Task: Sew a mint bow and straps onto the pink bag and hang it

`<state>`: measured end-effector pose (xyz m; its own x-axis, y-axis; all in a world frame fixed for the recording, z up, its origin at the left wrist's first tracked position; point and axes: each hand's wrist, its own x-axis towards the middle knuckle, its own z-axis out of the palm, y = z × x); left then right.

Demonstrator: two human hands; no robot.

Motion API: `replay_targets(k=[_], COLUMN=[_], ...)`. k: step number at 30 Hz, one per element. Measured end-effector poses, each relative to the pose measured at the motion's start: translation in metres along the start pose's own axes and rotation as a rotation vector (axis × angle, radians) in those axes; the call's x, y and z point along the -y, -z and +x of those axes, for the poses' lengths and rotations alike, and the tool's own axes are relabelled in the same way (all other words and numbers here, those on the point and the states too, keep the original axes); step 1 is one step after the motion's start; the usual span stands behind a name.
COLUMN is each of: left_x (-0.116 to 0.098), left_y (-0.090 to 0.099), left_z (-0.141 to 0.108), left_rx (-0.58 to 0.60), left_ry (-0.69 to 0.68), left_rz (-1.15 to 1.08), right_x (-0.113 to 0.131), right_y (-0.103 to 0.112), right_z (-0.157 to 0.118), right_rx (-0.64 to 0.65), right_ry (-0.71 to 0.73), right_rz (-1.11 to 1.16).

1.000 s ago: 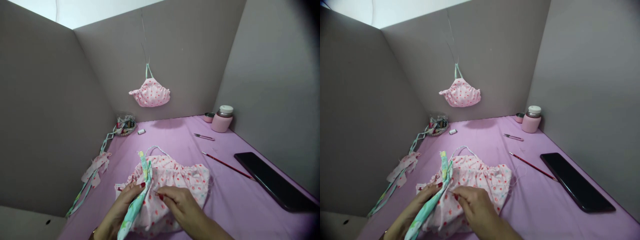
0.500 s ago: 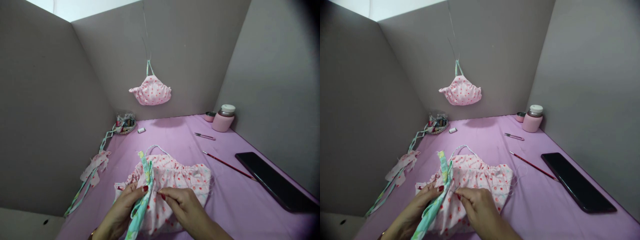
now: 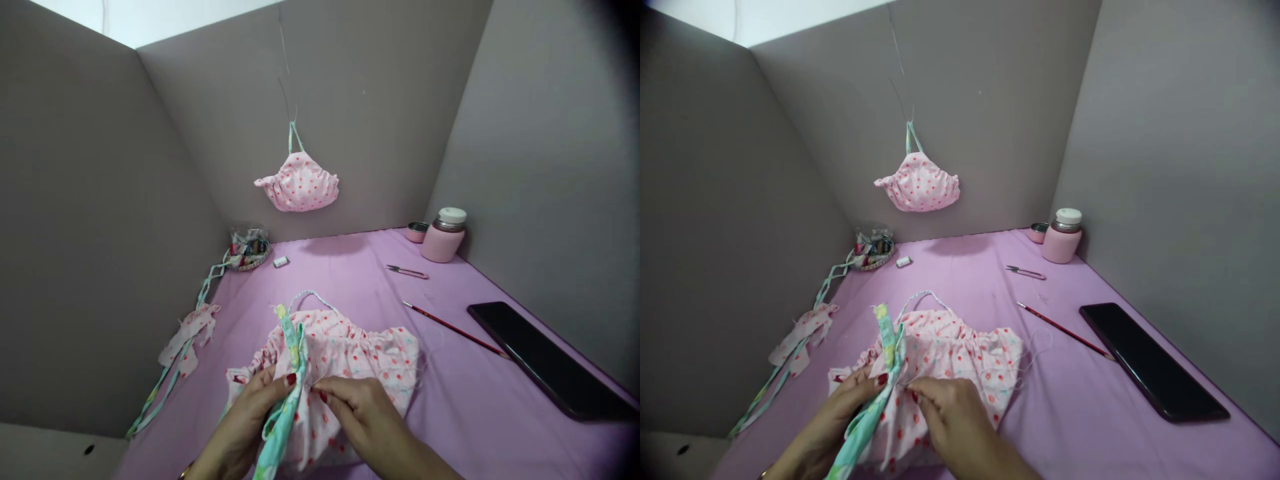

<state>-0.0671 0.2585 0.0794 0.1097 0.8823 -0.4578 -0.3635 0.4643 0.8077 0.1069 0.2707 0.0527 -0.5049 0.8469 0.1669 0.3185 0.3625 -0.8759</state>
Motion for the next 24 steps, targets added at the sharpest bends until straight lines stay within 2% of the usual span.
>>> replay_targets(k=[9,20,24], left_x=[0.011,0.016,0.023], left_y=[0.002,-0.007,-0.007], left_z=[0.006,0.008,0.012], left_rx=[0.084,0.014,-0.062], left_ry=[-0.024,-0.034,-0.116], left_rz=[0.001,0.070,0.146], right_x=[-0.010,-0.018,-0.027], right_y=[-0.009,-0.019,-0.024], right_z=[0.001,-0.002,-0.001], right_rx=[-0.076,-0.118,-0.126], right_ry=[-0.017,-0.024,-0.083], right_rz=[0.110,0.197,0.272])
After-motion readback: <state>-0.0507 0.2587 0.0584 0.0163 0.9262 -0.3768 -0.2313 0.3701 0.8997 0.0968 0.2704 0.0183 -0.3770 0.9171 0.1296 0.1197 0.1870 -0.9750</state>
